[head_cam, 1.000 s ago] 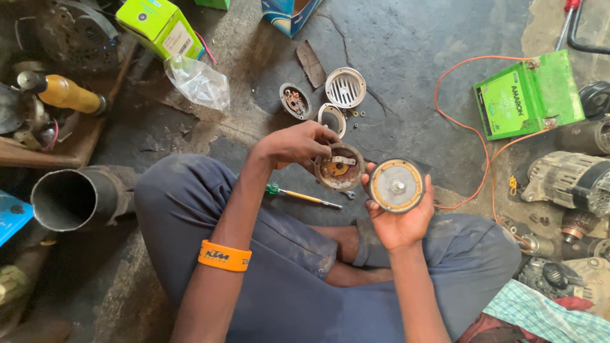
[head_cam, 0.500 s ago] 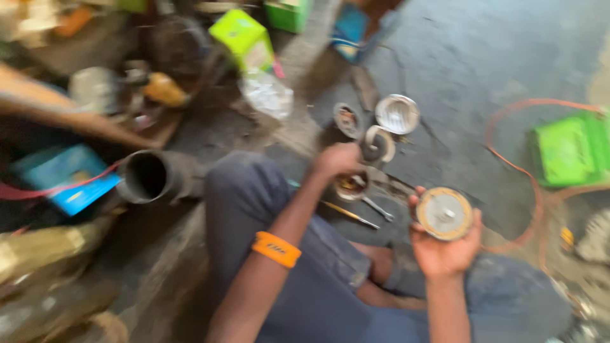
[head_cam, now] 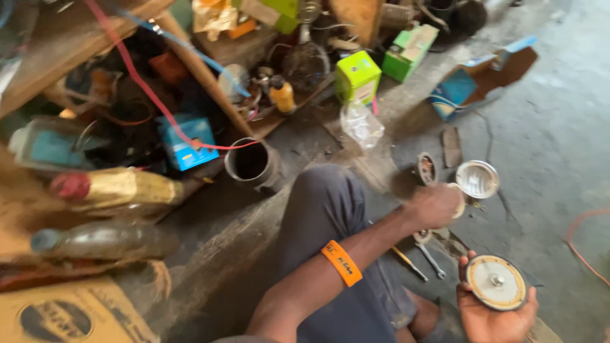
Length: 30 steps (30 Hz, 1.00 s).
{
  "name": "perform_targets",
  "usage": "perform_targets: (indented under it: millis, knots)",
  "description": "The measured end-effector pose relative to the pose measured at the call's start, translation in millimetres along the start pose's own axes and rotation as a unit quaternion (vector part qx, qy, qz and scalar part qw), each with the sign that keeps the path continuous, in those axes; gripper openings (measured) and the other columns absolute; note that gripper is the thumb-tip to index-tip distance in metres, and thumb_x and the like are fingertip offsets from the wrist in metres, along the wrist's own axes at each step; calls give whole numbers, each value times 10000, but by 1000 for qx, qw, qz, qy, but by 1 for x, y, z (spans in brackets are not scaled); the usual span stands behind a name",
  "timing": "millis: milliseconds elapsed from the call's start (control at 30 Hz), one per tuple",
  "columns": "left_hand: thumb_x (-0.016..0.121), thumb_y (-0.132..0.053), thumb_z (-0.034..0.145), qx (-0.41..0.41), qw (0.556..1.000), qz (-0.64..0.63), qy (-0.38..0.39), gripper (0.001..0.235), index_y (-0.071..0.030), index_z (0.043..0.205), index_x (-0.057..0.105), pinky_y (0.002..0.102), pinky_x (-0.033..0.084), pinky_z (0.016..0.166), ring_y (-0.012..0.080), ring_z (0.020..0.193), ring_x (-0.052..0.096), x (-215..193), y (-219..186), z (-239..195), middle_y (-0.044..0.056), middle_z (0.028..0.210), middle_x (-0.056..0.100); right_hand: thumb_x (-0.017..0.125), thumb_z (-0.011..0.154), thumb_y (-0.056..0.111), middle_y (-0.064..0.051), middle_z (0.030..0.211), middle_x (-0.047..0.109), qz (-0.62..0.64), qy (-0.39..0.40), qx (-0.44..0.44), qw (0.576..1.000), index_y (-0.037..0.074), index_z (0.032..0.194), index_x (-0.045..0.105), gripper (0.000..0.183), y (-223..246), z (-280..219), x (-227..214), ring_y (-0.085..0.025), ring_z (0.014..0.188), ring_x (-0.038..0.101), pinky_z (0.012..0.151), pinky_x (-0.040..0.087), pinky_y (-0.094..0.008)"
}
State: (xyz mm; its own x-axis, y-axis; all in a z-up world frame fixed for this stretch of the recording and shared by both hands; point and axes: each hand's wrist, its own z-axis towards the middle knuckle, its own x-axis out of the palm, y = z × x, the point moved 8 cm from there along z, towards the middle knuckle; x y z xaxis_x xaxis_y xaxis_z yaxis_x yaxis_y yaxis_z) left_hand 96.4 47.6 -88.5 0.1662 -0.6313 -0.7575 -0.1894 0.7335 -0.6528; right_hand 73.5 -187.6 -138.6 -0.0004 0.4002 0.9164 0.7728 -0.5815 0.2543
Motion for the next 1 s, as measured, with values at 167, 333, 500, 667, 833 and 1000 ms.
perform_targets:
  millis: [167, 333, 500, 667, 833, 1000]
  knots:
    - [757, -510, 771, 143, 947, -266, 107, 421, -164, 1011, 784, 377, 630, 729, 229, 858, 741, 39, -73, -11, 82, 896, 806, 371, 968, 706, -61, 1574, 445, -313, -65, -24, 947, 272, 1516, 441, 703, -4, 10, 4, -393, 1339, 481, 815, 430, -434]
    - [769, -300, 711, 185, 946, -229, 134, 268, -178, 949, 766, 366, 612, 670, 226, 803, 735, 71, -98, -35, 48, 834, 796, 356, 1034, 746, 56, 1545, 501, -343, -133, -15, 930, 347, 1539, 475, 655, -6, 12, -9, -244, 1333, 491, 905, 427, -444]
    - [720, -94, 643, 153, 961, -192, 129, 246, -139, 885, 722, 385, 599, 601, 254, 783, 748, 76, -88, -29, 63, 820, 755, 318, 1004, 752, 24, 1605, 476, -339, -113, -26, 933, 328, 1568, 442, 717, -2, 14, -26, -244, 1361, 504, 930, 439, -445]
    - [725, -90, 676, 144, 963, -185, 135, 163, -127, 834, 721, 395, 595, 596, 258, 770, 761, 85, -82, -25, 67, 818, 755, 308, 1046, 756, -39, 1660, 448, -322, -67, -36, 944, 282, 1633, 422, 763, 4, 16, -40, -264, 1426, 476, 1013, 429, -427]
    - [753, -94, 635, 173, 958, -209, 93, 181, -117, 806, 700, 396, 569, 576, 267, 736, 741, 84, -82, -23, 68, 774, 743, 311, 1124, 677, -110, 1649, 464, -130, -1, -28, 991, 149, 1630, 457, 746, 2, 12, -33, -328, 1463, 500, 1098, 450, -501]
    - [743, -114, 652, 189, 949, -244, 64, 160, -87, 804, 699, 388, 569, 596, 267, 694, 742, 62, -79, -26, 79, 731, 745, 339, 1110, 732, -14, 1560, 497, -247, -24, -31, 968, 207, 1538, 489, 694, -2, 8, -17, -230, 1450, 494, 1099, 408, -447]
